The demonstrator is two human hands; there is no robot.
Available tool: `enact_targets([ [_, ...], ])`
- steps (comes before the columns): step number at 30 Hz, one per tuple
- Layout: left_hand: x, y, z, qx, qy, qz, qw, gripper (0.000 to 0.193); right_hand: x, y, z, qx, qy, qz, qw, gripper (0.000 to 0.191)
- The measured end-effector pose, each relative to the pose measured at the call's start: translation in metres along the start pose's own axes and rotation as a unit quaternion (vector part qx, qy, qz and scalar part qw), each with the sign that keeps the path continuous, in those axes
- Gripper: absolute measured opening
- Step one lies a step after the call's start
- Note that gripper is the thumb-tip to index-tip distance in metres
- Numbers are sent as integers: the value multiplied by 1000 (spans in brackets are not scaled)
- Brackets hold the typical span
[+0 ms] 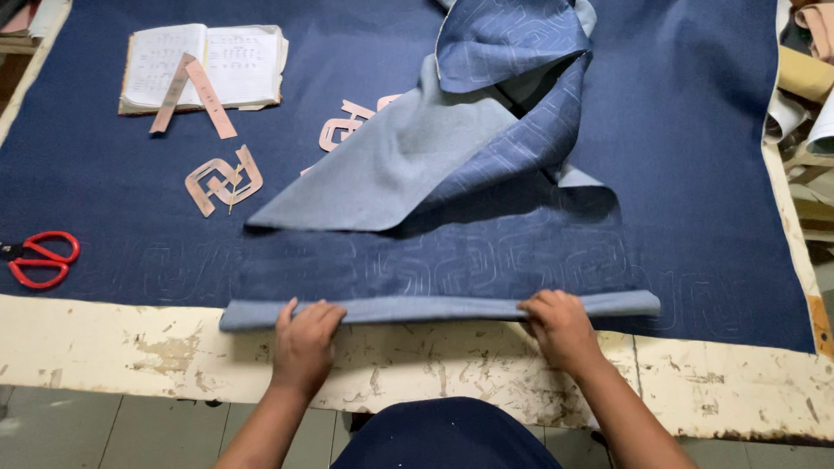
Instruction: The person aligns a pink paper pattern template on blue fabric spread over a cutting table and traces its outline onto the fabric. They then pick up scissors and cut along the marked lines, and finally fold and roll the cut fabric on the table.
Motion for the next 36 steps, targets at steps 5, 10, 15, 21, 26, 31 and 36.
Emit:
enact_targets([
  [5, 56, -19, -2, 30, 15, -61, 998, 28, 56, 20, -5, -19, -41, -88, 995, 29],
  [10, 81, -16, -15, 78, -73, -238, 965, 25, 93, 14, -22, -70, -28, -159, 984, 29],
  [15, 50, -21, -12, 74, -45, -32, 996, 27, 45, 4, -9, -74, 25, -60, 995, 29],
  [21, 7, 6, 18, 95, -31, -32, 994, 33, -30, -37, -9, -31, -15, 234, 972, 51],
  [26, -22, 29, 58, 178, 57, -26, 982, 36, -114, -46, -14, 120, 7, 162, 979, 50],
  [31, -38, 45, 88, 170, 138, 1, 976, 48, -195, -32, -57, 97, -92, 126, 983, 52],
  [36, -37, 59, 79, 156, 114, 10, 981, 45, -268, -16, -81, 164, -40, 80, 982, 68],
])
Point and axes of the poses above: each hand's wrist, its own x-axis away from the middle knuckle, its own y-axis out of the palm, z = x × y, the point moved 3 cm from there along -x, towards the middle knuckle, and after that the axes turned 1 degree about z, right-handed, at the moved point
